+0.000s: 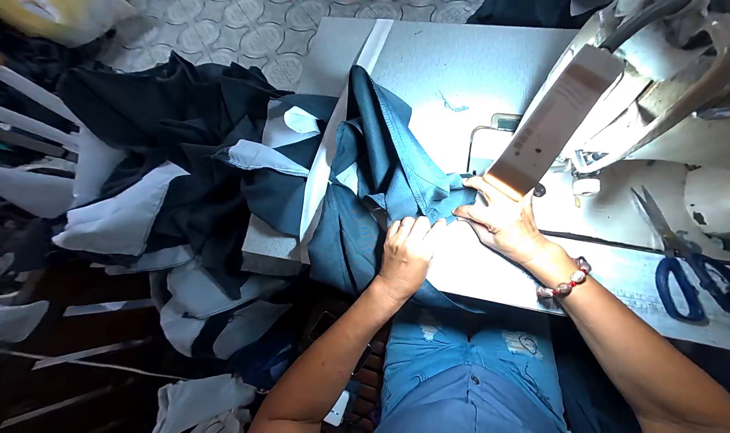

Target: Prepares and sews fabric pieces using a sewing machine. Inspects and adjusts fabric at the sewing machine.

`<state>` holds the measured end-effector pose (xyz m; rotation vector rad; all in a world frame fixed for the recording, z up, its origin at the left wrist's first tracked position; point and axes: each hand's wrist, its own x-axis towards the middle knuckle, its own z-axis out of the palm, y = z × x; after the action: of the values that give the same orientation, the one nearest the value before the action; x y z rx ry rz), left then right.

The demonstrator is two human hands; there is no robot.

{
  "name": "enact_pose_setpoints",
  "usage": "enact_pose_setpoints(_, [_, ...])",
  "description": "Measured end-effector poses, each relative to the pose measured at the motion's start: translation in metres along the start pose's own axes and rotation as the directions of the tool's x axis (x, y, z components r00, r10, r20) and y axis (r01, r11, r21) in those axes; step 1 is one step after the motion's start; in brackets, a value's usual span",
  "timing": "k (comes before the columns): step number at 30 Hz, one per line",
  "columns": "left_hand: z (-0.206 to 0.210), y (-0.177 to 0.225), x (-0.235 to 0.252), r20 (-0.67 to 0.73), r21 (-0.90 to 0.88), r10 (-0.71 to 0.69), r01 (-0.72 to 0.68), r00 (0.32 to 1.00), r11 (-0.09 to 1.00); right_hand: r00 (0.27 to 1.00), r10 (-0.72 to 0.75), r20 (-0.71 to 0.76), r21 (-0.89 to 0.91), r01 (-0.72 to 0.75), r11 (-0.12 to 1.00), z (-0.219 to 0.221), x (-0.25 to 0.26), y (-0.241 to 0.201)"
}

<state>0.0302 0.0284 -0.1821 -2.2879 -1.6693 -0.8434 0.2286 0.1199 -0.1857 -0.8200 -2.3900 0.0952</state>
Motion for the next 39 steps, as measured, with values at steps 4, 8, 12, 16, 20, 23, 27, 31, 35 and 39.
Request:
enact_pose_setpoints(4, [-0.008,0.004,0.009,0.141,-0.100,-0.135,0.150,0.981,0.984,0.988,0.085,0.131,0.171,-0.107,0.979,-0.012,0.008,-0.003])
enact_pose_setpoints(8, [-0.008,0.003,0.011,0.159,-0.176,-0.212,0.239,0.964,0.955,0.969,0.165,0.185,0.225,-0.205,0.953,-0.015,0.017,-0.009])
enact_pose_setpoints(12, [-0.005,0.002,0.012,0.116,-0.185,-0.268,0.286,0.956,0.940,0.970,0.184,0.162,0.211,-0.216,0.953,-0.008,0.019,-0.012])
enact_pose_setpoints(16, [-0.005,0.001,0.015,0.116,-0.167,-0.282,0.299,0.952,0.940,0.970,0.208,0.129,0.221,-0.233,0.947,-0.003,0.018,-0.014])
enact_pose_setpoints(20, [-0.004,0.001,0.017,0.094,-0.165,-0.286,0.298,0.954,0.940,0.973,0.198,0.120,0.234,-0.222,0.947,-0.002,0.017,-0.013])
enact_pose_setpoints(23, [-0.006,0.000,0.018,0.105,-0.176,-0.304,0.318,0.947,0.931,0.973,0.201,0.112,0.223,-0.222,0.949,0.000,0.016,-0.013])
enact_pose_setpoints(27, [-0.019,0.006,0.030,0.228,-0.132,-0.336,0.371,0.914,0.919,0.978,0.185,0.094,0.170,-0.199,0.965,0.002,0.015,-0.014])
enact_pose_setpoints(31, [-0.040,0.008,0.055,0.407,0.030,-0.056,0.047,0.912,0.998,0.977,0.201,0.071,0.188,-0.211,0.959,0.001,0.014,-0.015])
enact_pose_setpoints(35, [-0.041,-0.025,0.092,0.359,-0.007,0.532,-0.567,0.767,0.823,0.977,0.210,0.028,0.235,-0.211,0.949,0.002,0.009,-0.015])
enact_pose_setpoints(39, [-0.042,-0.059,0.129,0.658,-0.258,0.593,-0.601,0.464,0.757,0.977,0.215,-0.004,0.245,-0.208,0.947,0.005,0.003,-0.014])
